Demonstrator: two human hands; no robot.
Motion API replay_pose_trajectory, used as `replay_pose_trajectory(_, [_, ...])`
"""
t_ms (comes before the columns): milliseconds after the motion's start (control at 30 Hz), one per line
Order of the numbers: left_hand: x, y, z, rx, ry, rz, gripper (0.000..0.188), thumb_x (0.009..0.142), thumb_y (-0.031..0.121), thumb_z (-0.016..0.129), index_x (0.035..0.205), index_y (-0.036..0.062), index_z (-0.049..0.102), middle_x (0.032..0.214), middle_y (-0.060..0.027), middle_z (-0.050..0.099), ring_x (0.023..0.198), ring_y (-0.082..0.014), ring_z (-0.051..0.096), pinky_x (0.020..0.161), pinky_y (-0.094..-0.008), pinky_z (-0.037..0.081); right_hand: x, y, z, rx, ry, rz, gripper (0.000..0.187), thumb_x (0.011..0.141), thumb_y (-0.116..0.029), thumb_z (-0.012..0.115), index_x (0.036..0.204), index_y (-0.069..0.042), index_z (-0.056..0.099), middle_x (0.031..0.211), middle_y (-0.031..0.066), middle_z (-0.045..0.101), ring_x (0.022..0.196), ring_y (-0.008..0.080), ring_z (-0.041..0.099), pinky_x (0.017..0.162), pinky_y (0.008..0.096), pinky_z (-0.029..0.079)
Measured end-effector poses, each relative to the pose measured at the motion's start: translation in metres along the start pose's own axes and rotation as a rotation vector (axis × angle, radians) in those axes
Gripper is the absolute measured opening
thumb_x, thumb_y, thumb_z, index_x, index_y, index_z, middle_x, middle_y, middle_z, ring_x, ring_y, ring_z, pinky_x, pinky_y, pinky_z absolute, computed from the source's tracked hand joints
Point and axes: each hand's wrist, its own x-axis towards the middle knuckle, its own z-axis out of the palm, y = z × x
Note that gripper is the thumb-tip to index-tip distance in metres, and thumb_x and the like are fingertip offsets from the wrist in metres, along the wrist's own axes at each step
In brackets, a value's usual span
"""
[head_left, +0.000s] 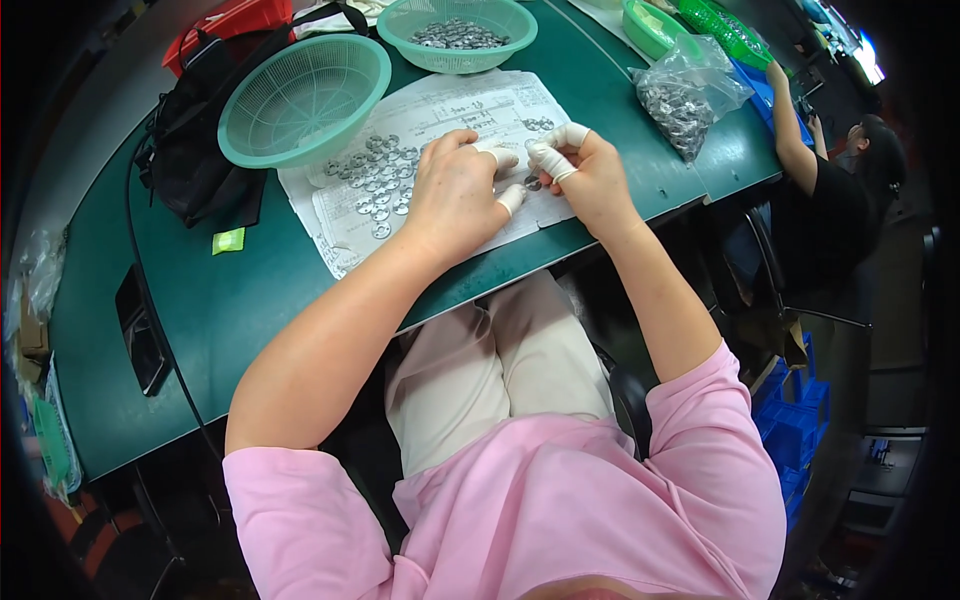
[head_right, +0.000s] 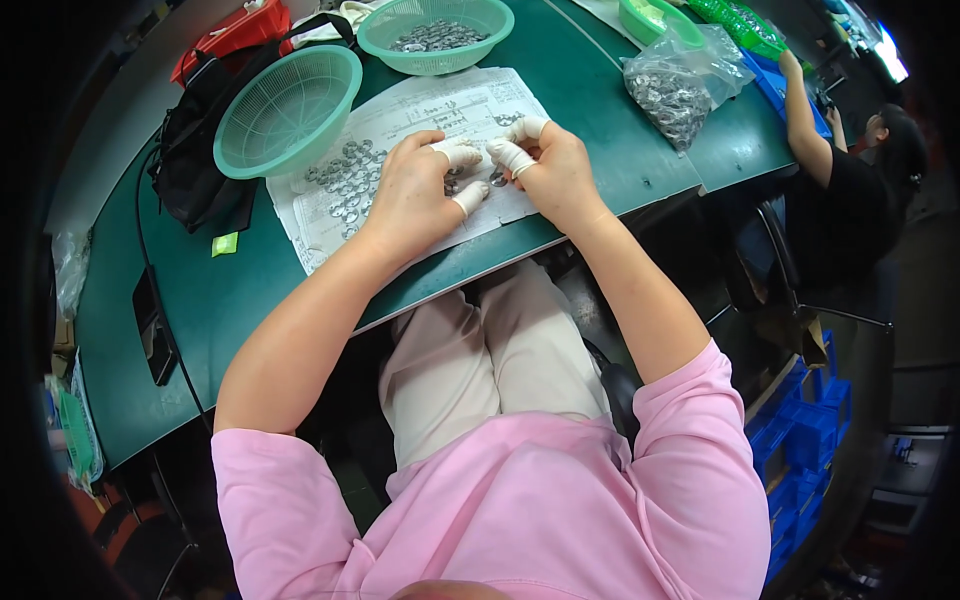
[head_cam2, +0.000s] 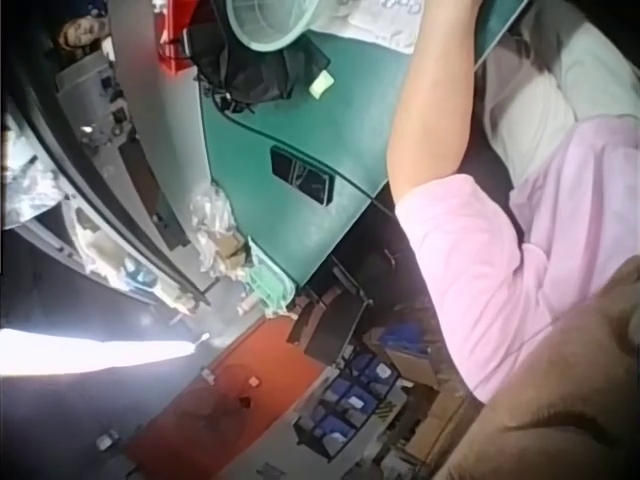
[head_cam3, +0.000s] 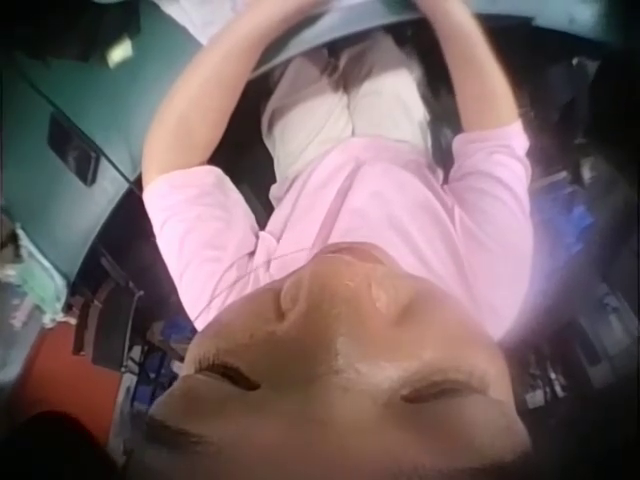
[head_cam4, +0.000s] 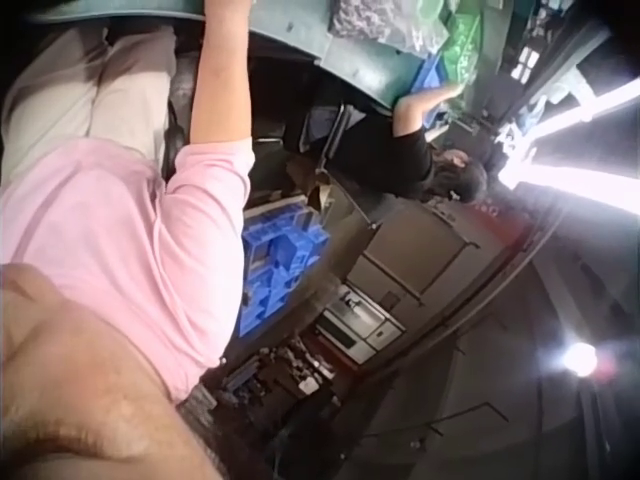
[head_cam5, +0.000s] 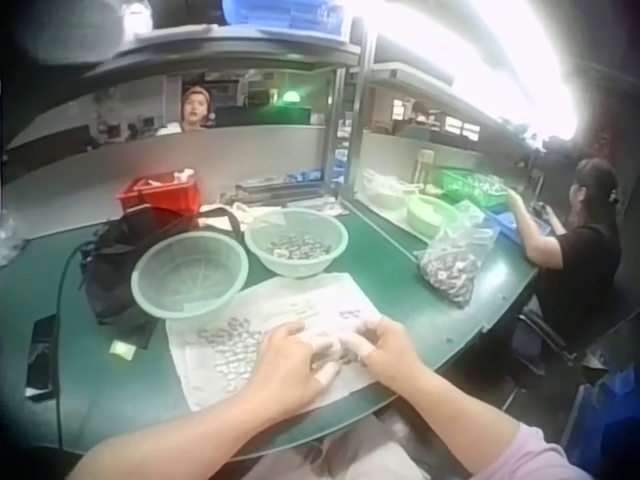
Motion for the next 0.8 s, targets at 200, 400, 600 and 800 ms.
replay_pose_trajectory(200, [0.0, 0.0, -0.001, -0.013, -0.008, -0.019, 0.026, 0.073, 0.022, 0.065, 0.095, 0.0072, 0.07, 0.086, -0.009, 0.068, 0.113, -0.0351, 0.05, 0.1, -0.0448, 0.033, 0.0, 0.001, 0.003, -0.143, 0.011, -0.028, 0.015, 0.086, -0.013, 0.067, 0.083, 0.0, 0.06, 0.071, 0.0016, 0.061, 0.061, 0.0069, 0.055, 0.054, 0.0207, 0.044])
replay_pose_trajectory(400, [0.0, 0.002, -0.003, 0.0, -0.042, -0.035, 0.027, 0.074, 0.022, 0.066, 0.096, 0.0084, 0.071, 0.091, -0.0102, 0.068, 0.114, -0.0353, 0.049, 0.099, -0.0445, 0.035, 0.0, 0.009, 0.005, -0.433, 0.046, -0.371, 0.014, 0.084, -0.012, 0.068, 0.083, 0.0, 0.061, 0.072, 0.0034, 0.062, 0.062, 0.0099, 0.056, 0.056, 0.0249, 0.046])
replay_pose_trajectory(600, [0.0, 0.001, -0.004, -0.023, -0.007, -0.007, 0.024, 0.074, 0.023, 0.066, 0.093, 0.0095, 0.072, 0.091, -0.0097, 0.069, 0.113, -0.0352, 0.049, 0.099, -0.0452, 0.034, 0.0, 0.0, 0.007, -0.488, 0.048, -0.372, 0.011, 0.083, -0.011, 0.068, 0.083, -0.002, 0.063, 0.071, 0.0038, 0.062, 0.061, 0.0105, 0.056, 0.057, 0.0259, 0.046])
replay_pose_trajectory(800, [0.0, -0.005, 0.002, -0.01, 0.032, 0.041, 0.021, 0.074, 0.024, 0.067, 0.09, 0.0126, 0.074, 0.094, -0.01, 0.068, 0.113, -0.0337, 0.05, 0.098, -0.0451, 0.035, -0.002, -0.002, 0.007, -0.385, 0.058, -0.247, 0.013, 0.083, -0.011, 0.068, 0.082, 0.0, 0.062, 0.07, 0.0038, 0.062, 0.061, 0.0092, 0.055, 0.057, 0.0249, 0.046])
